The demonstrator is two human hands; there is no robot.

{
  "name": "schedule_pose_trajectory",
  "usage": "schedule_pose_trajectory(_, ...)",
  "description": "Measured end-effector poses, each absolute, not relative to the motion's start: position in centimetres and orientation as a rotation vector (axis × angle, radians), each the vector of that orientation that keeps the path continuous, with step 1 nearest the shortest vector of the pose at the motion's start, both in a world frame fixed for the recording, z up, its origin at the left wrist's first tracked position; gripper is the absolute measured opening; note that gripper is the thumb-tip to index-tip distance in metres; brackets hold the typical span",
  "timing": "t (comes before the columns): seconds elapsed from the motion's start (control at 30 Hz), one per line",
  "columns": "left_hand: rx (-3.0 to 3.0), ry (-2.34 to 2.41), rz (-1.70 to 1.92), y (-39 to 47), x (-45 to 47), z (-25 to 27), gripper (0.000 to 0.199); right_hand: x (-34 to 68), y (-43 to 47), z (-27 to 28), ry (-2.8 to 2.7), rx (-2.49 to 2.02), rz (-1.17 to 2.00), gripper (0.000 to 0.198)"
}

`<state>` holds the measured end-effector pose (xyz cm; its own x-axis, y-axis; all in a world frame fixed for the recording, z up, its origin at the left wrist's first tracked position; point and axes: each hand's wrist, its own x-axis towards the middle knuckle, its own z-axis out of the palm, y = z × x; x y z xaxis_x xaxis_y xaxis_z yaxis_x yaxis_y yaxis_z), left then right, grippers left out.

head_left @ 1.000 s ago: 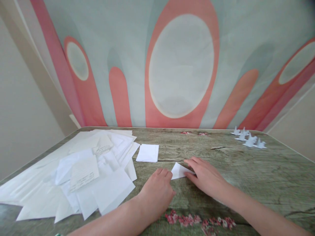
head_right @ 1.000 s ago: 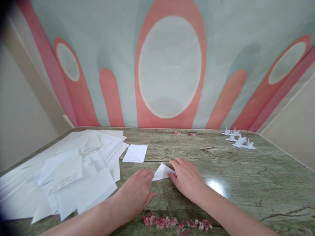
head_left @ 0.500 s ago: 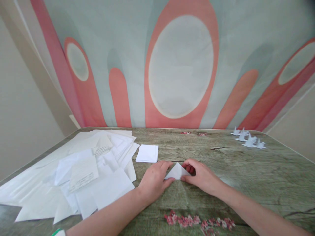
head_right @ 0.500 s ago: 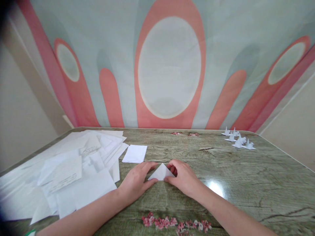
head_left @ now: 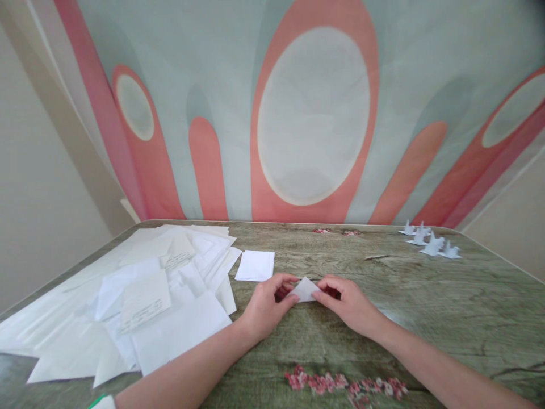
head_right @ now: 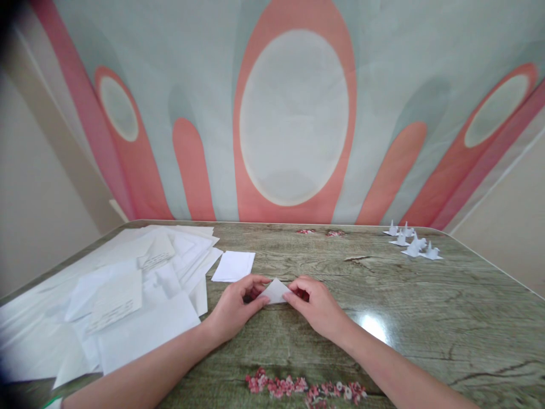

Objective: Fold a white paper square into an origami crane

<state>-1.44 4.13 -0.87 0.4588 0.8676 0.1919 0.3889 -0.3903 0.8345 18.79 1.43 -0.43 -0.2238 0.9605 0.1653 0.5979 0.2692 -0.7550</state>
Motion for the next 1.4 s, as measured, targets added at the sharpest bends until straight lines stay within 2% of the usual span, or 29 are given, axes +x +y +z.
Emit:
schedule_pose_trajectory(0.2, 1.914, 1.033, 0.879, 4.4, -1.4, -1.2, 0.017, 18.7, 1.6, -0.6, -1.857, -1.419, 0.846, 0.025)
schedule_pose_trajectory(0.37, 1.88, 1.044, 0.918, 4.4, -1.4, -1.4, 0.019, 18.9, 1.8, -1.1, -1.803, -1.382, 0.955, 0.029)
schedule_pose_trajectory(0.5, 1.861, 1.013, 0.967, 4.6, -1.5, -1.6, 0.021, 18.9, 1.7, -1.4, -1.673, -1.282, 1.031, 0.023)
schedule_pose_trajectory(0.57, 1.898, 1.001, 0.99, 4.7, -1.6, -1.5, 0.021, 18.8, 1.6, -1.5, -1.624, -1.232, 1.036, 0.03)
schedule_pose_trajectory(1.0, 1.955, 0.969, 1.05, 4.8, -1.6, -1.5, 0.02, 18.4, 1.3, -1.9, -1.706, -1.237, 0.908, 0.014)
schedule_pose_trajectory(1.13, 1.958, 0.962, 1.05, 4.8, -1.6, -1.4, 0.02, 18.4, 1.2, -1.8, -1.723, -1.196, 0.797, 0.018)
schedule_pose_trajectory(1.27, 1.963, 0.951, 1.06, 4.8, -1.6, -1.5, 0.019, 18.4, 1.1, -1.7, -1.779, -1.15, 0.728, 0.013)
schedule_pose_trajectory(1.4, 1.96, 0.938, 1.063, 4.7, -1.6, -1.5, 0.02, 18.4, 1.3, -2.1, -1.666, -1.226, 0.757, 0.025)
